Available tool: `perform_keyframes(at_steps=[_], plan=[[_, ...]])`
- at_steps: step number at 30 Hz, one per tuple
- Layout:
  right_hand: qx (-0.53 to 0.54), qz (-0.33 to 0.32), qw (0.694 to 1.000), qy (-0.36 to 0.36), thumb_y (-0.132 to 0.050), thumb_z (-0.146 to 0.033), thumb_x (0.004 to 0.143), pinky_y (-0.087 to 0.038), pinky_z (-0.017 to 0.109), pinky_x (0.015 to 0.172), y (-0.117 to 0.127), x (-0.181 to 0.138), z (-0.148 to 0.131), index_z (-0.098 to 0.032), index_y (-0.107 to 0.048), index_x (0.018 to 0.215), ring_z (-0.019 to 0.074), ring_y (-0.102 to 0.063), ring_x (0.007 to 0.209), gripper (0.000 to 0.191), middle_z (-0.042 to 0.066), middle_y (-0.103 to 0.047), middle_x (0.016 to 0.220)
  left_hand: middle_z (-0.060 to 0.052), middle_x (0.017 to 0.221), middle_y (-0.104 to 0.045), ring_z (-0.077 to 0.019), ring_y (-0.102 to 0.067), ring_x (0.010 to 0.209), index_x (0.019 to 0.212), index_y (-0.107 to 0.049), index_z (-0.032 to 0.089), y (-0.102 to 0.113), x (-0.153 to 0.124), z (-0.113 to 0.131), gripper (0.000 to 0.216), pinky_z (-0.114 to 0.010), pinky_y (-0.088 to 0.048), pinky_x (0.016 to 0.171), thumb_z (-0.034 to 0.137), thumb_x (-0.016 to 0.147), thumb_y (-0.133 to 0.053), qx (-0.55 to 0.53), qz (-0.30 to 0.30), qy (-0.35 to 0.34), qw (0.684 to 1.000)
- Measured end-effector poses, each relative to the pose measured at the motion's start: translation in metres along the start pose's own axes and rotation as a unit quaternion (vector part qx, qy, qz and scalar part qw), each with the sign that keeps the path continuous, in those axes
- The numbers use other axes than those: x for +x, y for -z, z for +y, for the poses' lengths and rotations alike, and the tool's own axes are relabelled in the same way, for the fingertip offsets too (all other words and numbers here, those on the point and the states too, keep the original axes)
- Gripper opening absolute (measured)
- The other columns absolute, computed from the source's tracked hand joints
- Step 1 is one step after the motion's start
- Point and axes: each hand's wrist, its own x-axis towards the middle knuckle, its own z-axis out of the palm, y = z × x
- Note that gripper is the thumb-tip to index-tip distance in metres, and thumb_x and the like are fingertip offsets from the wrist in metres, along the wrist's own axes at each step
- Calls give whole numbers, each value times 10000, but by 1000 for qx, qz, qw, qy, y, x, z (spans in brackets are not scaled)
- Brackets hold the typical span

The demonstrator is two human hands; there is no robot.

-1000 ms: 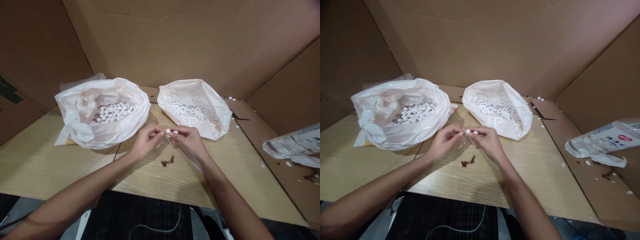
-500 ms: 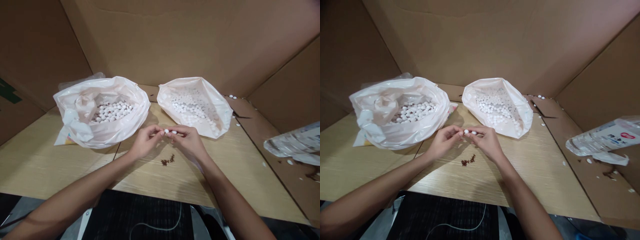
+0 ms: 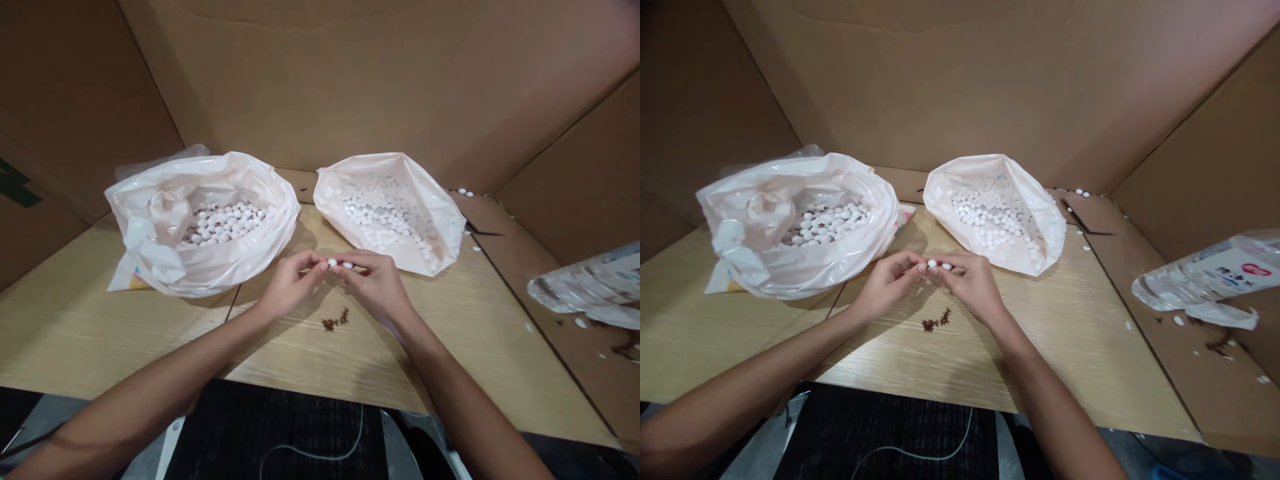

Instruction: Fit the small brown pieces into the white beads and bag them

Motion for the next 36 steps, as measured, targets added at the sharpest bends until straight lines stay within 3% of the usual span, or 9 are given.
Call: perform_keyframes(at_steps=[12,28,36], plan=[[-47,7,998,27,-678,-223,803,-509,290,596,0,-1,-1,-277,-765,916,188,-648,799,153,41,-719,876,-97,962,-712,-153,-670,807,960,-652,140,-4,1,4,204,-279,-539,724,315,864,-610,-86,-8,9,996],[-96,-6,992,76,-617,-180,845,-497,297,646,-1,-3,-11,-263,-757,913,173,-644,784,176,29,-710,858,-56,847,-695,-123,-646,748,910,-644,140,-5,1,4,194,-250,-539,701,320,839,-636,-120,-9,24,992],[-108,-2,989,102,-593,-164,854,-491,300,649,-3,-5,-13,-271,-753,938,177,-638,781,210,28,-705,859,-69,835,-705,-159,-662,778,889,-638,133,-5,1,4,264,-273,-536,725,384,814,-671,-115,-3,18,993]])
